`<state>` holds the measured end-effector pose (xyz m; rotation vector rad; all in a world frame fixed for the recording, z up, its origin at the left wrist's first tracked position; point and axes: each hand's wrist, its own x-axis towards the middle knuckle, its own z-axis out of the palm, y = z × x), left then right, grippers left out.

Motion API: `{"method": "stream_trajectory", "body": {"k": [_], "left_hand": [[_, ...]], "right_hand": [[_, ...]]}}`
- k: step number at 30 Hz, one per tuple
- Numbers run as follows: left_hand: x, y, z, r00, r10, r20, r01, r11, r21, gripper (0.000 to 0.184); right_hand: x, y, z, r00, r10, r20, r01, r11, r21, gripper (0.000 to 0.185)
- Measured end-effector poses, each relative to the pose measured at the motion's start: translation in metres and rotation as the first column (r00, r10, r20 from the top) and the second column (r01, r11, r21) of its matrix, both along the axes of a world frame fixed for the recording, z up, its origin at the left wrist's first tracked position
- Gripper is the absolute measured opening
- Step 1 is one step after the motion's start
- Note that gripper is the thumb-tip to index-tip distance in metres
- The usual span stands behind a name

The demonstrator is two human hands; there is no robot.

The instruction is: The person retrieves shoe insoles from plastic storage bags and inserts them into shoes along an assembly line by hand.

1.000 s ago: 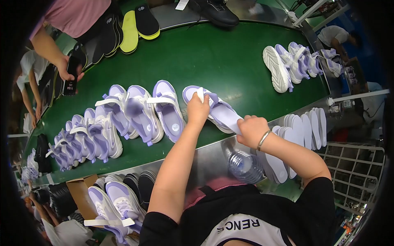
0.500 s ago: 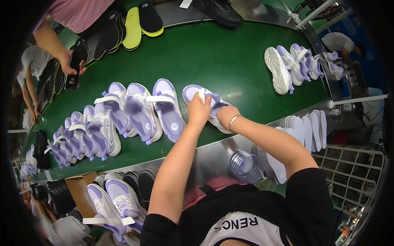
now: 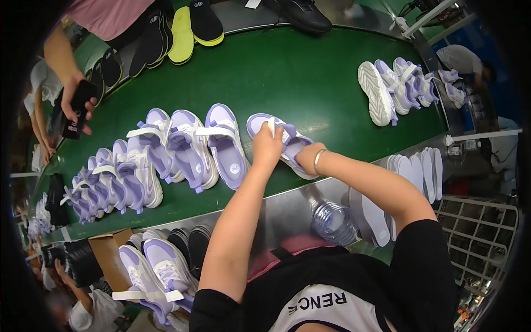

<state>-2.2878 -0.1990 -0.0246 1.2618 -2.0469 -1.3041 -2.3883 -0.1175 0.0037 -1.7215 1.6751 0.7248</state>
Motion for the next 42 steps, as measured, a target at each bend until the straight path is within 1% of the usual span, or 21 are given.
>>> {"method": "stream_trajectory", "body": {"k": [3, 8, 10, 11, 13, 15, 17, 19, 20, 22, 24, 27, 30, 32, 34, 35, 37, 38, 39, 41, 42], "left_hand": [[0.004, 0.0, -0.004, 0.998, 0.04, -0.051, -0.038, 0.999, 0.032, 0.025], [0.003, 0.009, -0.001, 0.998, 0.029, -0.061, -0.028, 0.999, 0.02, 0.026], [0.008, 0.01, 0.001, 0.995, 0.091, -0.045, -0.091, 0.996, 0.008, 0.024], [0.012, 0.011, -0.001, 0.994, 0.094, -0.048, -0.094, 0.996, 0.007, 0.024], [0.028, 0.018, -0.009, 0.962, 0.125, -0.244, -0.109, 0.991, 0.077, 0.022], [0.038, 0.023, -0.006, 0.978, 0.127, -0.166, -0.106, 0.985, 0.134, 0.022], [0.035, 0.021, -0.004, 0.972, 0.138, -0.189, -0.115, 0.985, 0.128, 0.021], [0.028, 0.019, -0.006, 0.972, 0.125, -0.2, -0.106, 0.989, 0.104, 0.022], [0.022, 0.016, -0.007, 0.972, 0.11, -0.206, -0.095, 0.992, 0.084, 0.022], [0.014, 0.012, -0.005, 0.983, 0.071, -0.17, -0.065, 0.997, 0.042, 0.026], [0.007, 0.015, 0.012, 0.988, 0.059, -0.142, -0.055, 0.998, 0.03, 0.031], [0.017, 0.024, 0.014, 0.971, 0.102, -0.218, -0.136, 0.98, -0.143, 0.038], [0.048, 0.028, 0.037, 0.995, 0.1, -0.013, -0.091, 0.83, -0.55, 0.04], [0.069, 0.027, 0.036, 0.994, 0.107, 0.023, -0.069, 0.773, -0.631, 0.04], [0.085, 0.029, 0.033, 0.925, 0.209, 0.316, 0.069, 0.726, -0.684, 0.047], [0.087, 0.032, 0.034, 0.928, 0.197, 0.317, 0.08, 0.725, -0.684, 0.047], [0.087, 0.038, 0.037, 0.81, 0.08, 0.582, 0.146, 0.932, -0.331, 0.055], [0.093, 0.037, 0.017, 0.815, 0.057, 0.576, 0.187, 0.916, -0.355, 0.06], [0.092, 0.037, 0.015, 0.818, 0.058, 0.573, 0.187, 0.915, -0.359, 0.06], [0.084, 0.038, 0.012, 0.874, 0.086, 0.479, 0.09, 0.939, -0.332, 0.06], [0.079, 0.038, 0.011, 0.881, 0.074, 0.467, 0.09, 0.943, -0.32, 0.061]], "right_hand": [[0.007, 0.013, 0.046, 0.998, -0.054, 0.04, 0.05, 0.996, 0.077, 0.028], [-0.001, 0.03, 0.01, 0.999, 0.005, 0.036, -0.008, 0.996, 0.089, 0.032], [-0.006, 0.035, 0.015, 0.982, -0.067, 0.178, 0.082, 0.994, -0.074, 0.036], [-0.007, 0.034, 0.028, 0.964, -0.064, 0.26, 0.134, 0.956, -0.262, 0.034], [-0.013, 0.036, 0.07, 0.929, -0.071, 0.363, 0.276, 0.787, -0.552, 0.03], [-0.02, 0.04, 0.103, 0.886, -0.054, 0.461, 0.404, 0.577, -0.71, 0.026], [-0.018, 0.046, 0.103, 0.921, -0.024, 0.389, 0.287, 0.716, -0.636, 0.029], [-0.005, 0.047, 0.082, 0.986, 0.013, 0.164, 0.056, 0.91, -0.41, 0.035], [-0.001, 0.046, 0.065, 0.992, 0.048, 0.114, -0.012, 0.954, -0.3, 0.048], [0.002, 0.043, 0.013, 0.993, 0.117, 0.002, -0.115, 0.976, -0.187, 0.046], [-0.001, 0.03, 0.008, 0.998, 0.05, 0.046, -0.049, 0.999, -0.024, 0.048], [0.001, 0.036, -0.004, 0.993, -0.07, 0.097, 0.092, 0.966, -0.24, 0.05], [-0.004, 0.033, -0.003, 0.967, -0.204, 0.152, 0.246, 0.905, -0.346, 0.041], [-0.017, 0.032, 0.015, 0.879, -0.138, 0.456, 0.411, 0.704, -0.579, 0.03], [-0.059, 0.033, 0.036, 0.759, -0.298, 0.578, 0.637, 0.52, -0.568, 0.025], [-0.086, 0.037, 0.037, 0.767, -0.278, 0.578, 0.638, 0.243, -0.73, 0.024], [-0.161, 0.055, -0.007, 0.655, -0.44, 0.614, 0.61, -0.173, -0.774, 0.028], [-0.195, 0.072, -0.013, 0.522, -0.702, 0.485, 0.527, -0.183, -0.83, 0.03], [-0.225, 0.088, -0.023, 0.285, -0.872, 0.398, 0.566, -0.182, -0.804, 0.043], [-0.271, 0.116, -0.048, 0.005, -0.955, 0.295, 0.693, -0.21, -0.69, 0.054], [-0.294, 0.134, -0.067, -0.039, -0.895, 0.444, 0.861, -0.256, -0.439, 0.061]]}}
